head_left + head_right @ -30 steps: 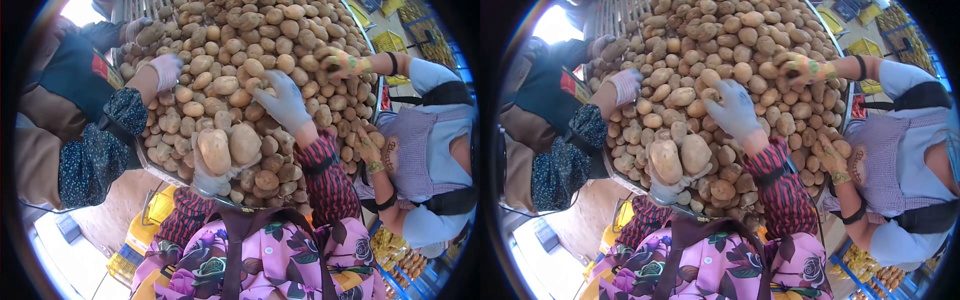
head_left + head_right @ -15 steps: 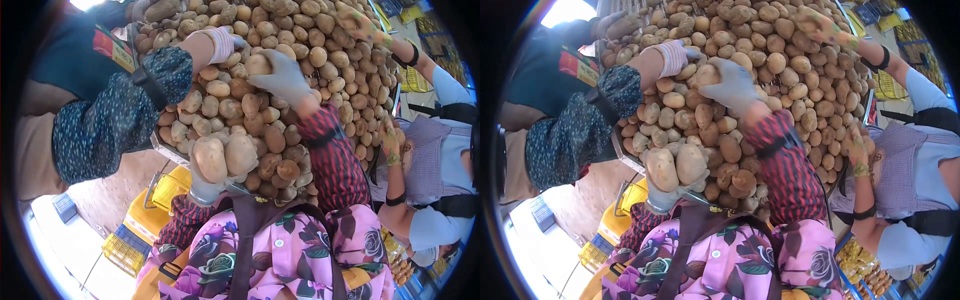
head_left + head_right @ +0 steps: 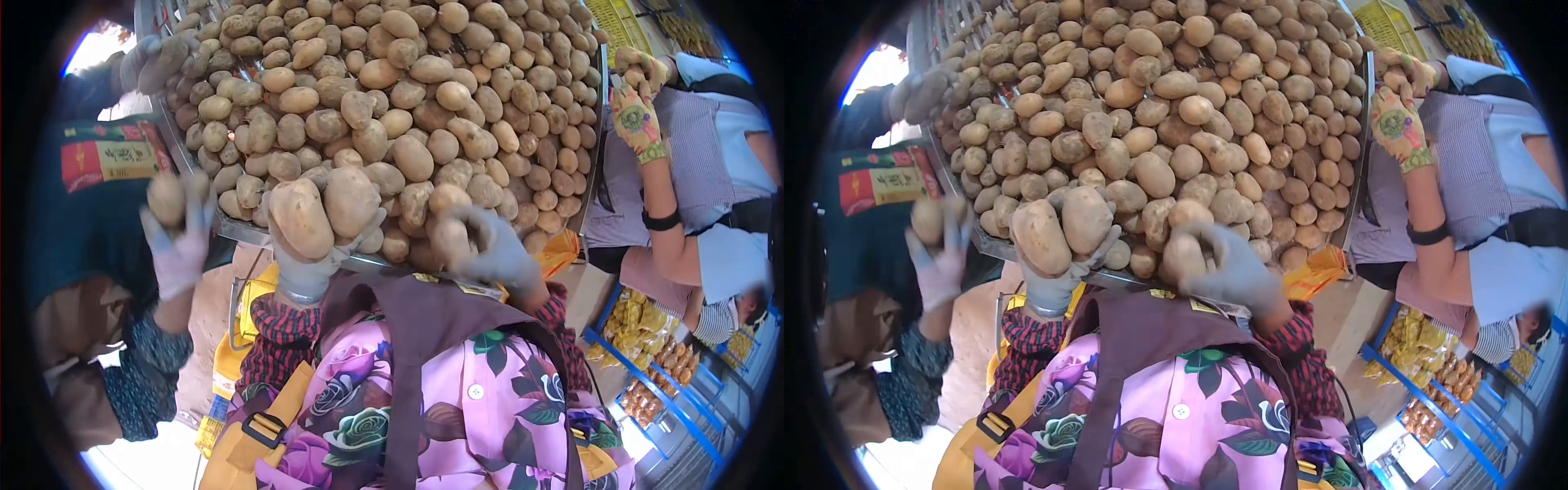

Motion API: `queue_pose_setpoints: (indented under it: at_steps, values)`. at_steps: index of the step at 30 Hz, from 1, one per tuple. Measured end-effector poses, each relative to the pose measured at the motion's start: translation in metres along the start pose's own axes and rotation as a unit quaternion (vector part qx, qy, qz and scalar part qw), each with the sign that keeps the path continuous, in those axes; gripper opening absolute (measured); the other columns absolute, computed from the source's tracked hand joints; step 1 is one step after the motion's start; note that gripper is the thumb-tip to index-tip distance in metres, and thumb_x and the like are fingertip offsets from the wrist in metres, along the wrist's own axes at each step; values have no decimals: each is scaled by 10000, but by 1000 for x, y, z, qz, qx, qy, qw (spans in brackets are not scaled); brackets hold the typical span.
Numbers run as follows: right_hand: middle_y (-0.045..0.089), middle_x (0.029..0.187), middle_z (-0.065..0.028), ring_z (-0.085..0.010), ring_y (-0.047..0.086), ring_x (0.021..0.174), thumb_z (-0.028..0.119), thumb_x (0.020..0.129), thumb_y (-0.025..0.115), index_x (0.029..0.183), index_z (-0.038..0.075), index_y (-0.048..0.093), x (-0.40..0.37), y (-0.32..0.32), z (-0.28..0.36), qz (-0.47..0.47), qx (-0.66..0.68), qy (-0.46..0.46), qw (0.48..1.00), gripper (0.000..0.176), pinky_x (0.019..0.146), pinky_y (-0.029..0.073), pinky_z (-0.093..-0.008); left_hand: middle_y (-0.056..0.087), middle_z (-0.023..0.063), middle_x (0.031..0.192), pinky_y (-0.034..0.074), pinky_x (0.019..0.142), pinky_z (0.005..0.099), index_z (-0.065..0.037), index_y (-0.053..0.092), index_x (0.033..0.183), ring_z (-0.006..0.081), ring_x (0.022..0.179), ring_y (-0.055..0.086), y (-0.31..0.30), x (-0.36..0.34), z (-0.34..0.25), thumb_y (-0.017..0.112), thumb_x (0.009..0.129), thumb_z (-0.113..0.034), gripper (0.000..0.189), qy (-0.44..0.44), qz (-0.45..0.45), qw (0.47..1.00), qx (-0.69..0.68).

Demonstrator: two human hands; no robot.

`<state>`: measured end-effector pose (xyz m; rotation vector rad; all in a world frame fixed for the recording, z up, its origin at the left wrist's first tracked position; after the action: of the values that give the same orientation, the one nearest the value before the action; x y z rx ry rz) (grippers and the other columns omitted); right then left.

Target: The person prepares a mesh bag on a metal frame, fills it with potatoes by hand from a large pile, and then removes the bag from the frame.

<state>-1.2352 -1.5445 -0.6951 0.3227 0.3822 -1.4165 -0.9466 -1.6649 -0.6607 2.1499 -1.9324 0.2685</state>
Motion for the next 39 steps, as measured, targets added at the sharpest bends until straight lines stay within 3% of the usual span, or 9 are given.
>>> queue_pose_setpoints:
  at_steps: [5, 13, 16, 18, 25, 27, 33, 37, 39]
  values:
    - [605, 1155, -51, -136, 590, 1054, 194, 674, 832, 1218, -1, 590, 24, -38, 56, -309, 91, -154, 934, 627, 924, 484, -298, 611, 116, 1235, 566, 885, 365, -45, 459, 1282, 213, 1107, 640, 30, -71, 28, 851, 755, -72, 658, -3, 224, 954, 199]
    - [558, 1274, -247, -369, 543, 1222, 431, 735, 784, 1294, -28, 538, 117, 28, 26, -63, -359, -125, 923, 763, 1035, 438, -419, 590, 68, 1173, 553, 863, 349, -38, 460, 1210, 208, 1023, 649, 7, -79, 18, 945, 651, -176, 753, 4, 146, 960, 238]
    - [516, 1336, -240, -412, 494, 1266, 534, 730, 753, 1335, 23, 544, 134, 26, 13, -38, -457, -46, 888, 820, 1071, 408, -442, 570, 105, 1244, 554, 927, 449, -56, 454, 1269, 260, 1079, 630, -5, -95, 50, 883, 733, -204, 702, -133, 97, 983, -78]
    - [504, 1354, -234, -406, 482, 1279, 536, 715, 764, 1347, 23, 536, 133, 24, 13, 10, -471, -35, 882, 845, 1076, 405, -440, 551, 161, 1278, 515, 954, 639, -89, 490, 1260, 348, 1223, 548, 0, -107, 66, 700, 914, -315, 463, -308, 11, 814, -492]
    - [555, 1281, -187, -346, 512, 1236, 483, 672, 812, 1283, 8, 573, 120, 34, -2, 25, -478, -68, 875, 810, 1068, 409, -399, 436, 160, 1464, 263, 1096, 763, -131, 512, 1332, 470, 1392, 355, 13, -124, 90, 435, 926, -688, 694, -434, -27, 601, -670]
    - [614, 1105, -136, -286, 581, 1074, 472, 679, 812, 1158, 2, 598, 108, 25, 3, -4, -272, -116, 955, 704, 992, 448, -368, 448, 157, 1466, 240, 1100, 768, -150, 554, 1321, 465, 1401, 342, 14, -124, 84, 404, 925, -704, 697, -371, 21, 734, -569]
    - [623, 1047, -69, -205, 606, 1006, 399, 911, 634, 1097, 69, 596, -5, -18, -11, -9, 201, -166, 965, 381, 832, 515, -341, 463, 94, 1453, 236, 1128, 730, -165, 473, 1381, 393, 1375, 397, 58, -145, 30, 534, 845, -750, 795, -422, 137, 644, -623]
    - [593, 1224, -79, -294, 554, 1204, 445, 893, 674, 1193, 72, 600, -57, -47, -76, -6, 488, -185, 853, 485, 1057, 418, -527, 513, 68, 1412, 264, 1124, 704, -146, 514, 1350, 380, 1352, 426, 113, -171, 48, 482, 873, -756, 774, -461, 188, 608, -618]
    - [603, 1225, -78, -287, 587, 1163, 471, 902, 660, 1166, 119, 580, -99, -51, -97, -48, 563, -267, 781, 447, 937, 511, -513, 539, 75, 1384, 265, 1119, 705, -134, 537, 1329, 363, 1346, 436, 120, -200, 81, 483, 888, -736, 748, -490, 139, 701, -500]
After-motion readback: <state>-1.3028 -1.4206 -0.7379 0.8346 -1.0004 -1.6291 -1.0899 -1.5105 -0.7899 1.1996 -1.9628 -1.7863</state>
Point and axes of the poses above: each hand's wrist, its own x-axis towards the middle knuckle, its own y-axis out of the palm, z = x × y, the point moved 7 cm from there along x, towards the middle knuckle
